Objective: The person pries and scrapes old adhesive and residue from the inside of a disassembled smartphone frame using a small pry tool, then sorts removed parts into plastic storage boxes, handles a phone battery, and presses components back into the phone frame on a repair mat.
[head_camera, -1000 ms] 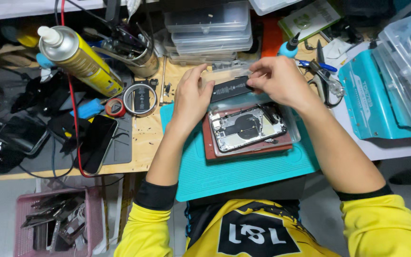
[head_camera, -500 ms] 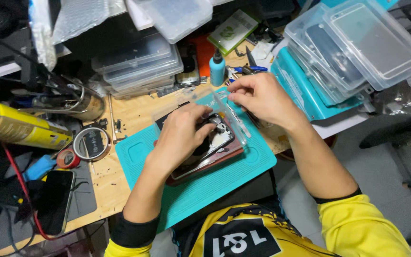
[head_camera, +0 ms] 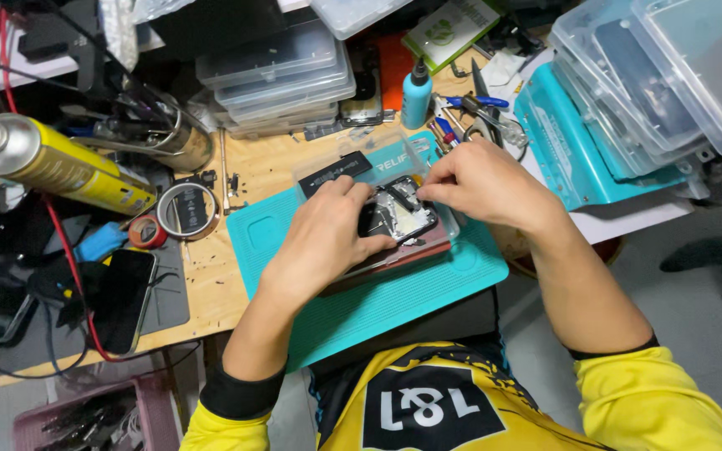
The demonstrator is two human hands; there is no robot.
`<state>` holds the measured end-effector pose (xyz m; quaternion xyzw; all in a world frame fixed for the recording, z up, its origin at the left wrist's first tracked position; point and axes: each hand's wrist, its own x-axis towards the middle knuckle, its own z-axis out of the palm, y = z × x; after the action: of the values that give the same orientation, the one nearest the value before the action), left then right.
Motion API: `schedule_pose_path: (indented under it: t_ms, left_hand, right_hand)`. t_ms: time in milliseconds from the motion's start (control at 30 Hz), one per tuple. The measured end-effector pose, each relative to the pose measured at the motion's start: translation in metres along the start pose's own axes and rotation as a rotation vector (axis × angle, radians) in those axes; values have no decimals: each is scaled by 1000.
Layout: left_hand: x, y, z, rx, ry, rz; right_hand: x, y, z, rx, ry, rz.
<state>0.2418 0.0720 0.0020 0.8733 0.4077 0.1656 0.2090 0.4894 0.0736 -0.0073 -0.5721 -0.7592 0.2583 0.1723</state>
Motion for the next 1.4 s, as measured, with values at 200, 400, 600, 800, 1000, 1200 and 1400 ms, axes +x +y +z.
schedule_pose_path:
  t_ms: [200,400,600,800,1000,1200,1400]
  left_hand:
    - [-8,-6,0,36,52,22]
    - [-10,-9,3,63,38,6]
    - [-1,-26,5,-101,138,24]
    - [12,-44,10,-345,152,-13]
    - [18,-40,15,-431,97,-94]
    - [23,-33,14,-331,114,-26]
    - [23,-30,15,-266,45,-72]
  right_hand:
    - [-1,-12,9,-170,-7,56]
    - [3,-12,15,-107,-2,58]
    - [3,-5,13,196,75,102]
    - [3,-7,11,263,106,85]
    - [-2,-15,8,339,242,57]
    - [-1,-22,14,155,270,-177]
    - [-2,-18,16,129,194,-130]
